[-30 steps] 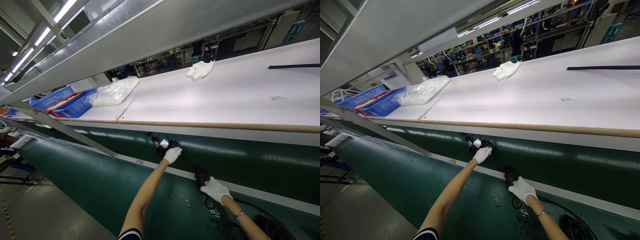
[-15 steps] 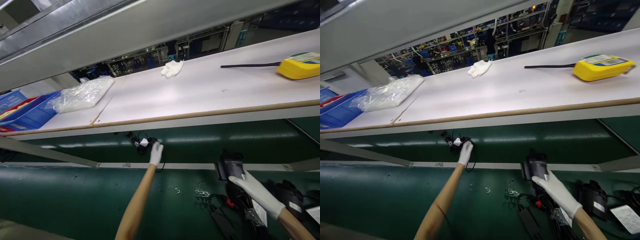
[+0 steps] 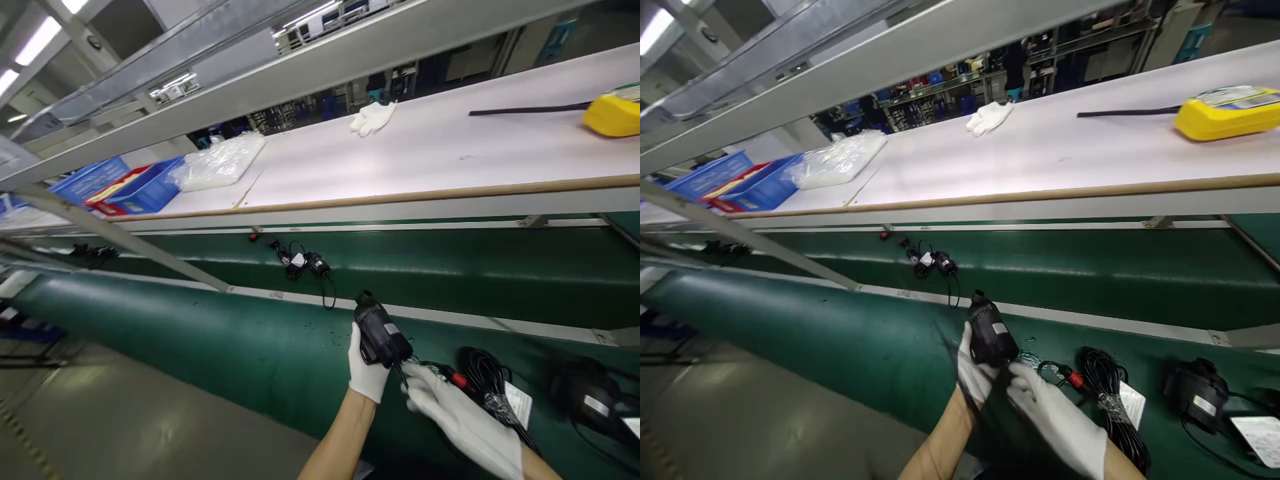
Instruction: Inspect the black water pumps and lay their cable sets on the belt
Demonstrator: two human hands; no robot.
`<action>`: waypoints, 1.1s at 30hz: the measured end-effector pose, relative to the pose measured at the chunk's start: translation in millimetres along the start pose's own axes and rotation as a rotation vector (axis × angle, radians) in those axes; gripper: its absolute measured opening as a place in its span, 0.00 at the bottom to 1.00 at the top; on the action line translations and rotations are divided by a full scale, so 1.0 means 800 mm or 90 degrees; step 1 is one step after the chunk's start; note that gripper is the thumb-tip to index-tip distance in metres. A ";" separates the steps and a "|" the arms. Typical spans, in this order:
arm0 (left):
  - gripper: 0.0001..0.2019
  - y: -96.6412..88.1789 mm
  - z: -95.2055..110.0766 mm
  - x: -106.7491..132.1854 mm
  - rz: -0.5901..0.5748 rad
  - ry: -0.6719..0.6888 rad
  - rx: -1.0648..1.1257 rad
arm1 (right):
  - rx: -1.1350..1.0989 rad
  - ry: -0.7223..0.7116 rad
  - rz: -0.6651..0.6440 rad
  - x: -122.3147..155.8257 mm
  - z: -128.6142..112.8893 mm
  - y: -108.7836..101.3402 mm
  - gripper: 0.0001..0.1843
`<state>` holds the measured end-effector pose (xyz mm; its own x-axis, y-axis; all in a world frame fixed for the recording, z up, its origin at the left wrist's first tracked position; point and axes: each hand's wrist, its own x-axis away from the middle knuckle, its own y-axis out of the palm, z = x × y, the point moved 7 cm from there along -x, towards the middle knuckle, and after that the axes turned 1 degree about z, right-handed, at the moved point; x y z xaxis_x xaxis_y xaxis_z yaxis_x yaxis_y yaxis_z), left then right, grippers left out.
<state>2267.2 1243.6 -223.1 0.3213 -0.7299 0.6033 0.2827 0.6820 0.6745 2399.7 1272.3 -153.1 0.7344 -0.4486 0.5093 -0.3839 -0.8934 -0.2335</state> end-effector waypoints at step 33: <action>0.27 0.030 -0.030 0.137 0.059 -0.100 0.288 | 0.236 -0.245 0.223 0.074 -0.027 0.001 0.16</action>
<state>2331.0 1181.1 -150.9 0.1765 -0.6885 0.7034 -0.1725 0.6820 0.7107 2430.8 1245.2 -105.4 0.7757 -0.6303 0.0326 -0.4693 -0.6105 -0.6380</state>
